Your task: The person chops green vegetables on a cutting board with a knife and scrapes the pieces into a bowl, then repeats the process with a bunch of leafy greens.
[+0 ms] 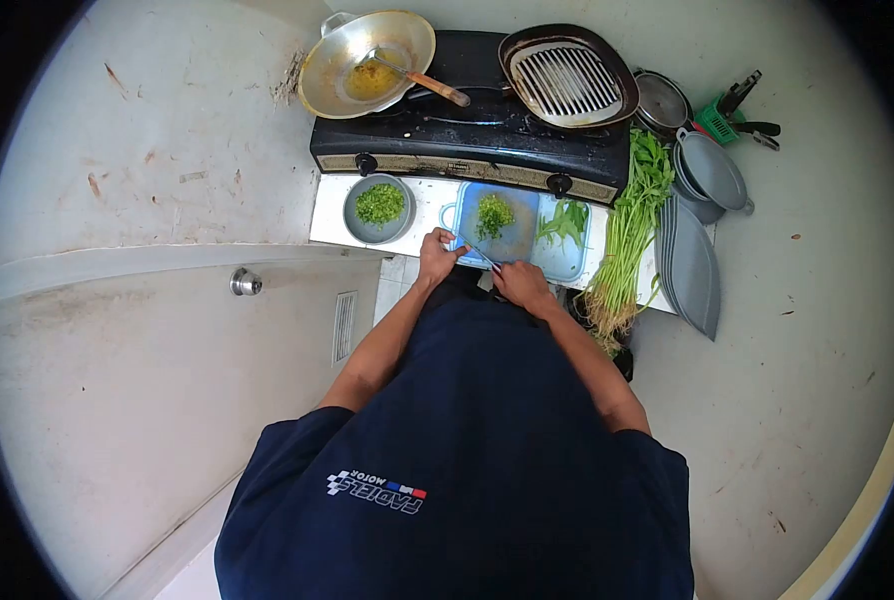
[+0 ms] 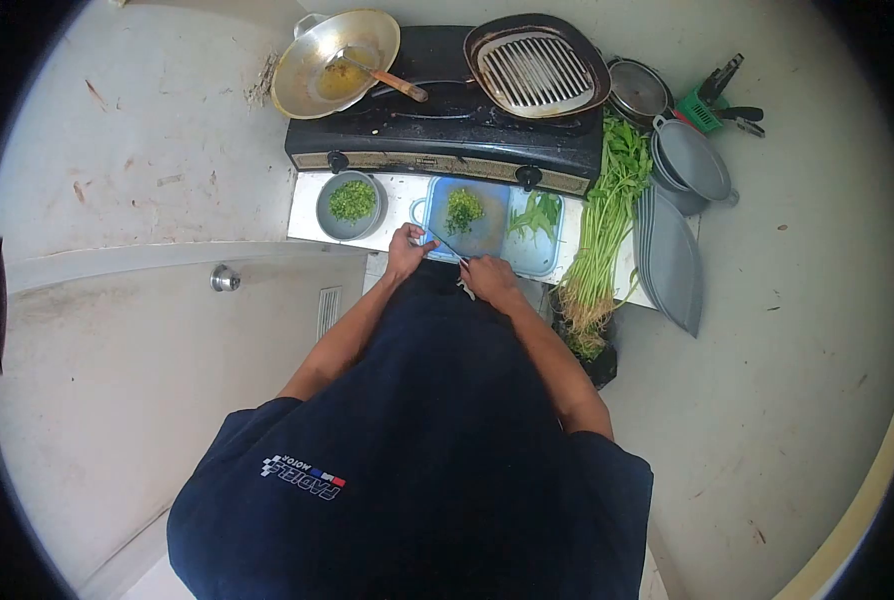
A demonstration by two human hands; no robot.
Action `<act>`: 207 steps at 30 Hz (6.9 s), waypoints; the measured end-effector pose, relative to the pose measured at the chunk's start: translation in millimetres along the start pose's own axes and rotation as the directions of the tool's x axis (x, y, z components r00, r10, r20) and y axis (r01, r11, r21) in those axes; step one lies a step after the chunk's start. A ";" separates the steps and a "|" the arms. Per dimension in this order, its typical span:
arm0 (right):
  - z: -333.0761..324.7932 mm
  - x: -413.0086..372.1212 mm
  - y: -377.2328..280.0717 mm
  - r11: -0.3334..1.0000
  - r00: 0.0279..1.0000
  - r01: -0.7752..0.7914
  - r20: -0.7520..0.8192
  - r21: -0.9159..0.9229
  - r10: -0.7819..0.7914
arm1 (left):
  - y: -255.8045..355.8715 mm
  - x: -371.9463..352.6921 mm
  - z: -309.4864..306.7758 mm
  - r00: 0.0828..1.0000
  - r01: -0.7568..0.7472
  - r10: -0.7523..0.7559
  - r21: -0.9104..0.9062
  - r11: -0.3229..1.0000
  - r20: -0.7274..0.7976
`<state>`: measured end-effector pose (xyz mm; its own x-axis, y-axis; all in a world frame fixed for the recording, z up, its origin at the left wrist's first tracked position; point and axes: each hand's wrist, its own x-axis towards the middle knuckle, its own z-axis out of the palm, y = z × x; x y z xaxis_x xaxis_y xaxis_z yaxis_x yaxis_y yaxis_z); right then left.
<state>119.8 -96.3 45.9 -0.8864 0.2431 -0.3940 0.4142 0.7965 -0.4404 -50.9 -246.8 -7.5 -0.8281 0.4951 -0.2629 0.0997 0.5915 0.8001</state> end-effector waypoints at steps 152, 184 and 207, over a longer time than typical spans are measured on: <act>12.6 7.6 5.1 0.994 0.989 0.102 -0.105 -0.050 -0.106 | -20.6 2.5 3.8 0.999 0.003 -0.002 -0.020 1.000 0.033; 7.4 5.5 6.5 0.994 0.986 0.095 -0.131 -0.045 -0.101 | -34.2 0.2 -0.9 0.985 0.122 -0.086 -0.249 0.961 0.148; -26.3 4.6 13.0 0.997 0.936 0.003 -0.350 0.071 0.023 | 85.9 -12.1 -20.8 0.900 -0.369 0.317 0.139 0.919 0.299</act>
<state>115.6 -70.2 59.6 -0.8931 0.4394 -0.0963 0.4255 0.7557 -0.4978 -43.8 -215.2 75.6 -0.5494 0.8230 -0.1444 0.4737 0.4491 0.7575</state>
